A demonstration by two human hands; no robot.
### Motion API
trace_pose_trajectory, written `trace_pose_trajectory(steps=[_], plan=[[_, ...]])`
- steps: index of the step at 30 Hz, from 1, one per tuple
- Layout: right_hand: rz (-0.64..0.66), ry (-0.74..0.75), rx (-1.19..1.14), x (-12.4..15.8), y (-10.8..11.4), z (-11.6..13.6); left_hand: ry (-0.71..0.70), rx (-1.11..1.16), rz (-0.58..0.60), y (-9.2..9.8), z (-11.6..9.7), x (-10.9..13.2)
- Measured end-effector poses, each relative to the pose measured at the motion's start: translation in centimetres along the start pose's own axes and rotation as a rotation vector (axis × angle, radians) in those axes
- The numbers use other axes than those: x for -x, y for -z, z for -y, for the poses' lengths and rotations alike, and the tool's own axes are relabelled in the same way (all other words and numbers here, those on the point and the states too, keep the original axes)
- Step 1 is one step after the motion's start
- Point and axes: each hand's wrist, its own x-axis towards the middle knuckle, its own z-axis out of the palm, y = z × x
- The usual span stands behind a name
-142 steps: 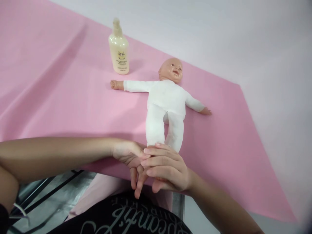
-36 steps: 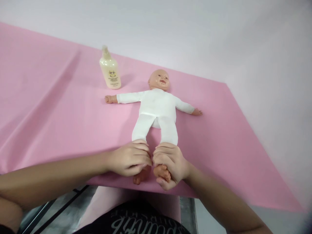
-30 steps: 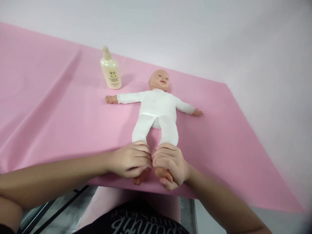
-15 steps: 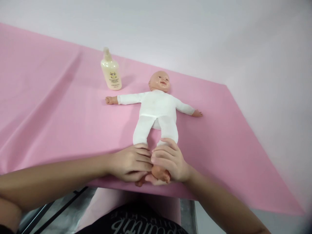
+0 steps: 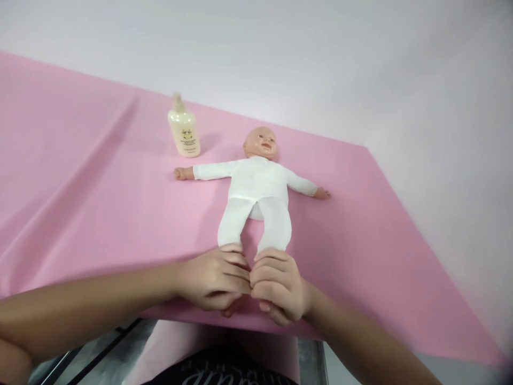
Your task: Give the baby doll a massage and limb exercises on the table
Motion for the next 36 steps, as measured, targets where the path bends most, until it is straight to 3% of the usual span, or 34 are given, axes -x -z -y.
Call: trace_pose_trajectory(steps=[7, 12, 16, 22, 26, 31, 36], plan=[[0.024, 0.119, 0.047, 0.3, -0.1, -0.3, -0.020, 0.088, -0.050, 0.2, 0.3, 0.0], [0.307, 0.114, 0.099, 1.0, -0.3, -0.4, 0.097, 0.148, -0.170, 1.3, 1.6, 0.3], [0.430, 0.074, 0.088, 1.2, -0.8, -0.7, 0.185, 0.062, -0.268, 1.3, 2.9, 0.5], [0.406, 0.042, 0.078, 0.9, -1.4, -0.9, 0.225, 0.017, -0.335, 0.4, 4.1, 0.5], [0.424, 0.022, 0.104, 1.1, -1.8, -0.9, 0.317, 0.056, -0.367, 0.9, 4.9, 0.1], [0.428, -0.017, 0.086, 1.1, -1.8, -0.8, 0.573, 0.056, -0.505, 3.3, 8.2, -3.2], [0.437, -0.056, 0.038, 1.1, -1.7, -1.0, 0.856, 0.096, -0.784, 5.9, 15.0, -9.2]])
